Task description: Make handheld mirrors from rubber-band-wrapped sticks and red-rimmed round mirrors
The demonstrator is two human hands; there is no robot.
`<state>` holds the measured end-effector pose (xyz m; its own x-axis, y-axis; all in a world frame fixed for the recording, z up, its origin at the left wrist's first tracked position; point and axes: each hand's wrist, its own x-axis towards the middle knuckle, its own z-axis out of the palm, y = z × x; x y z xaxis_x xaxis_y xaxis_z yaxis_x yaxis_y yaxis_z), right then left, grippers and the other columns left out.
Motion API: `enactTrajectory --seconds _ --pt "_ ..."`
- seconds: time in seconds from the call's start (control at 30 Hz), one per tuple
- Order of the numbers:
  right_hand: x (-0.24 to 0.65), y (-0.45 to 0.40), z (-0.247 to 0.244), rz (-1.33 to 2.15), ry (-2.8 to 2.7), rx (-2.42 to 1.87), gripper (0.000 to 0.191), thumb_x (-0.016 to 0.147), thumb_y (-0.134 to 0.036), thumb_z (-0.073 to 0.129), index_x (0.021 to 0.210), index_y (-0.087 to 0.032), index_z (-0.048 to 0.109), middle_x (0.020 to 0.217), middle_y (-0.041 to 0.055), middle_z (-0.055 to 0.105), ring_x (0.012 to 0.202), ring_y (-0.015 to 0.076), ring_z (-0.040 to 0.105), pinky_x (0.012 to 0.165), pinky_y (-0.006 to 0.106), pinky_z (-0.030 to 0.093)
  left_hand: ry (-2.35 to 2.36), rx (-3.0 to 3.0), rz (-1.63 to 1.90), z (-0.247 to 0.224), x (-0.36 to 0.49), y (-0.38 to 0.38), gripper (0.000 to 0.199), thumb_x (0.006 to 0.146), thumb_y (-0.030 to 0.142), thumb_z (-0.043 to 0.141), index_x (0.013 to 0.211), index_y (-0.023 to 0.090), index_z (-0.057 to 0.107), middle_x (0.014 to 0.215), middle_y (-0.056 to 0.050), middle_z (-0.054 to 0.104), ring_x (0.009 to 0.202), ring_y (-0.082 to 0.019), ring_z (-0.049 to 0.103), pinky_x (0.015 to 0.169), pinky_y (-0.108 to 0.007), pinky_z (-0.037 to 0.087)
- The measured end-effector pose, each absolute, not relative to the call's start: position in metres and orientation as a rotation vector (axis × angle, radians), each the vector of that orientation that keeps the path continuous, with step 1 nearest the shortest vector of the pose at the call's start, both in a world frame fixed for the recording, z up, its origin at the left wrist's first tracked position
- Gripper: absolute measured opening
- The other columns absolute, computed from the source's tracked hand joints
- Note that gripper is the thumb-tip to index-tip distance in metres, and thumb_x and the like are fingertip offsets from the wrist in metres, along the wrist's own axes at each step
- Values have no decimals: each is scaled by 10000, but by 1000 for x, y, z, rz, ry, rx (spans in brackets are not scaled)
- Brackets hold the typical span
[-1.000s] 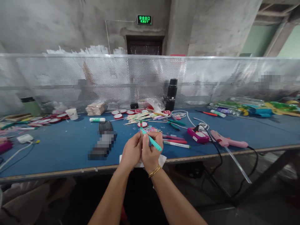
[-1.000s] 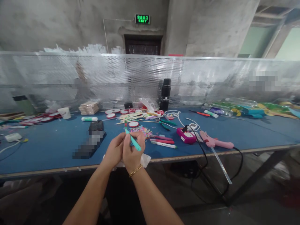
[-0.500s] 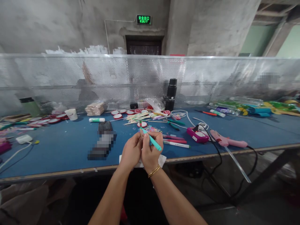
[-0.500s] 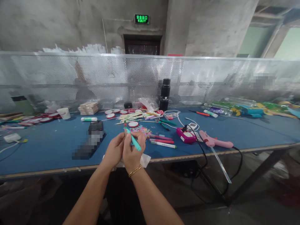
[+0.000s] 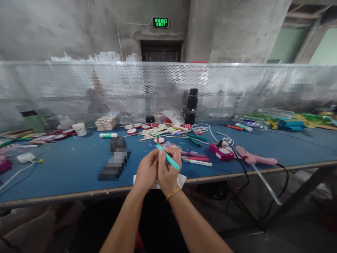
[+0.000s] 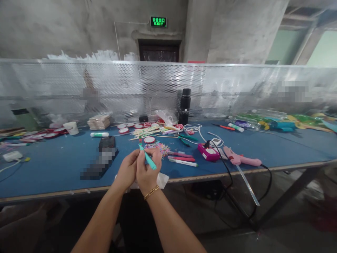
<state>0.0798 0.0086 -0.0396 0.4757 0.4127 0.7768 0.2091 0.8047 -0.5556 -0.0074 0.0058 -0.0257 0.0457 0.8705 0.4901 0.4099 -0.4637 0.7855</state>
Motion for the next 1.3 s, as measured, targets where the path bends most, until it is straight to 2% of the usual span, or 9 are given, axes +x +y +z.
enactTrajectory --seconds 0.53,1.07,1.3 --pt "79 9 -41 138 -1020 -711 118 981 -300 582 905 -210 573 849 10 602 764 160 597 734 334 513 1314 1882 1413 -22 -6 4 227 964 380 520 812 225 588 800 -2 669 790 -195 610 710 -272 424" --pt "78 8 -41 128 -1031 -701 109 982 -289 582 905 -211 574 850 11 606 769 161 596 738 334 511 1304 1888 1412 -21 -6 2 235 962 366 517 782 220 560 774 4 649 784 -189 601 702 -270 419" --pt "79 7 -40 139 -1084 -686 111 987 -300 573 922 -210 576 853 16 621 779 165 609 742 338 518 1294 1880 1410 -23 -6 3 224 948 370 529 791 221 586 769 6 653 721 -177 562 687 -265 429"
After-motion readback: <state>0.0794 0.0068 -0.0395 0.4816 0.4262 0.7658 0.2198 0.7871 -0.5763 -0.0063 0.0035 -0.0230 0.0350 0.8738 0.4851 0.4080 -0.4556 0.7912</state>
